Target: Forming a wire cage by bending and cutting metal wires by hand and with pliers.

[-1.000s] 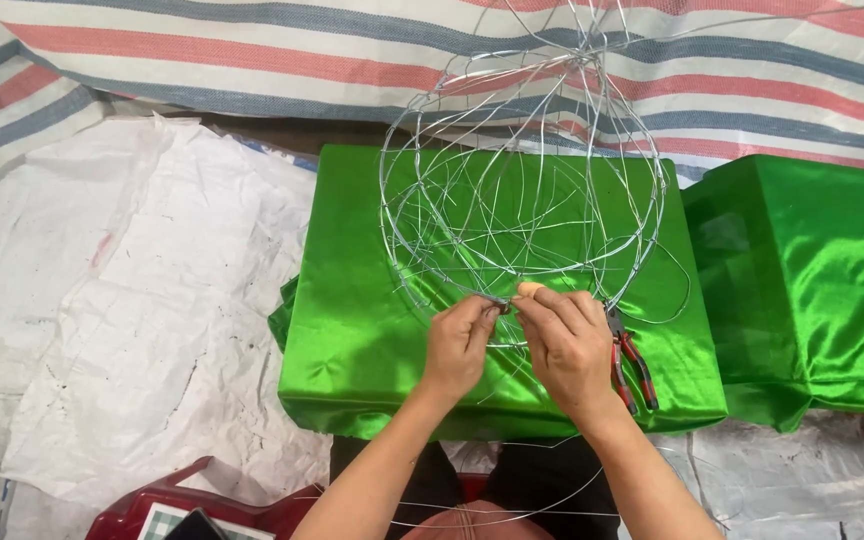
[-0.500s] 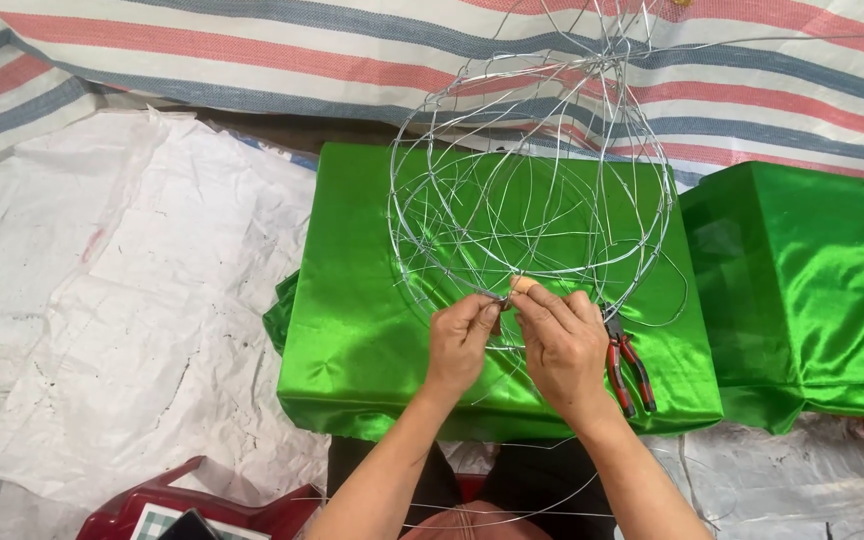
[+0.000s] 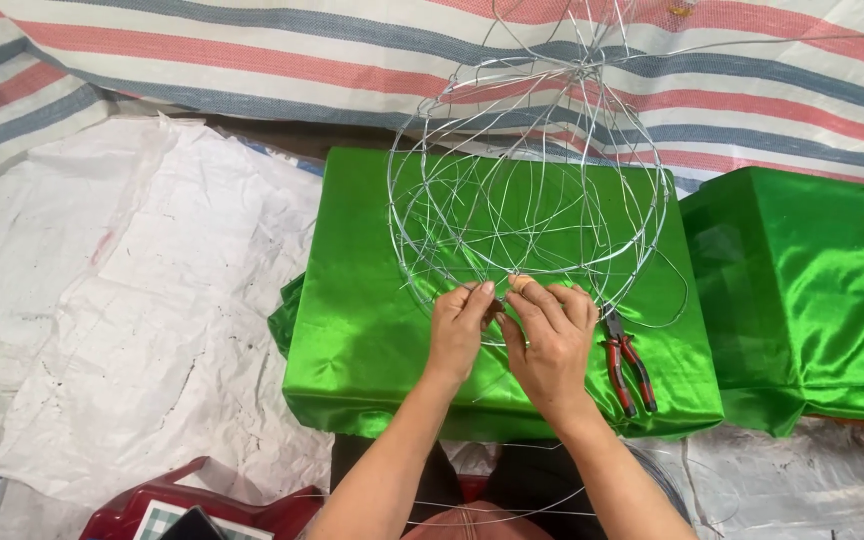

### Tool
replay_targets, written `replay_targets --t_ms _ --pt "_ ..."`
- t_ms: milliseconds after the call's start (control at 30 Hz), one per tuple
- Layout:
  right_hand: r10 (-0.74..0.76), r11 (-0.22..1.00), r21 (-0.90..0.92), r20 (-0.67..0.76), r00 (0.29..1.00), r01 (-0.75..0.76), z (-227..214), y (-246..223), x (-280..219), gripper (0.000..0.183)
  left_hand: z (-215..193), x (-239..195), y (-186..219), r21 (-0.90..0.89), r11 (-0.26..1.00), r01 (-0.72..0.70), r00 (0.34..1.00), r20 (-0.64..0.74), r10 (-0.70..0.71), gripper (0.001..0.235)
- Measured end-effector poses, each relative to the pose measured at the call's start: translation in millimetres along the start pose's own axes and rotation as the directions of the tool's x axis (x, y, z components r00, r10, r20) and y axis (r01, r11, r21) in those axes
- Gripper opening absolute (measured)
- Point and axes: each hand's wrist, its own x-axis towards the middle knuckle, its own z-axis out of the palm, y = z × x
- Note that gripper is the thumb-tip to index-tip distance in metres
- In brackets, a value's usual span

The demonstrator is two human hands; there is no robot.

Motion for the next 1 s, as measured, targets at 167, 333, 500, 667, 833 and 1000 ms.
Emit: replay_targets --t_ms 167,333,500,667,833,1000 --pt "-0.002 1.000 0.000 -0.009 1.000 0.002 5.5 4.1 -0.8 0.019 -0.9 1.0 0.5 -0.007 1.000 -0.008 0.999 0.031 0.008 0.042" --pt "0.062 0.995 0.083 -0.062 0.996 -0.057 -14.4 -10.0 -44.3 0.026 4.7 3.6 10.2 -0.072 0.997 -0.002 1.000 -0.028 0.000 0.039" --pt "0.710 -0.067 0.788 0.469 0.526 -0.612 23.6 -22.5 -66.0 0.023 6.8 3.9 3.8 -0.180 0.982 0.052 0.997 -0.046 -0.061 0.010" --pt "0.570 -0.596 0.695 0.719 0.398 -0.402 45.0 -2.9 -46.4 0.024 4.9 1.9 12.7 -0.214 0.972 0.095 0.995 -0.016 -0.100 0.009" --pt "0.352 -0.681 0.557 0.819 0.454 -0.475 74.3 32.1 -62.5 0.028 2.9 4.4 2.6 -0.185 0.980 0.071 0.997 0.020 -0.068 0.015" --pt "0.212 -0.760 0.453 0.851 0.481 -0.466 72.2 31.6 -43.0 0.025 3.9 3.8 3.1 -0.166 0.985 0.049 0.998 0.051 -0.041 0.013"
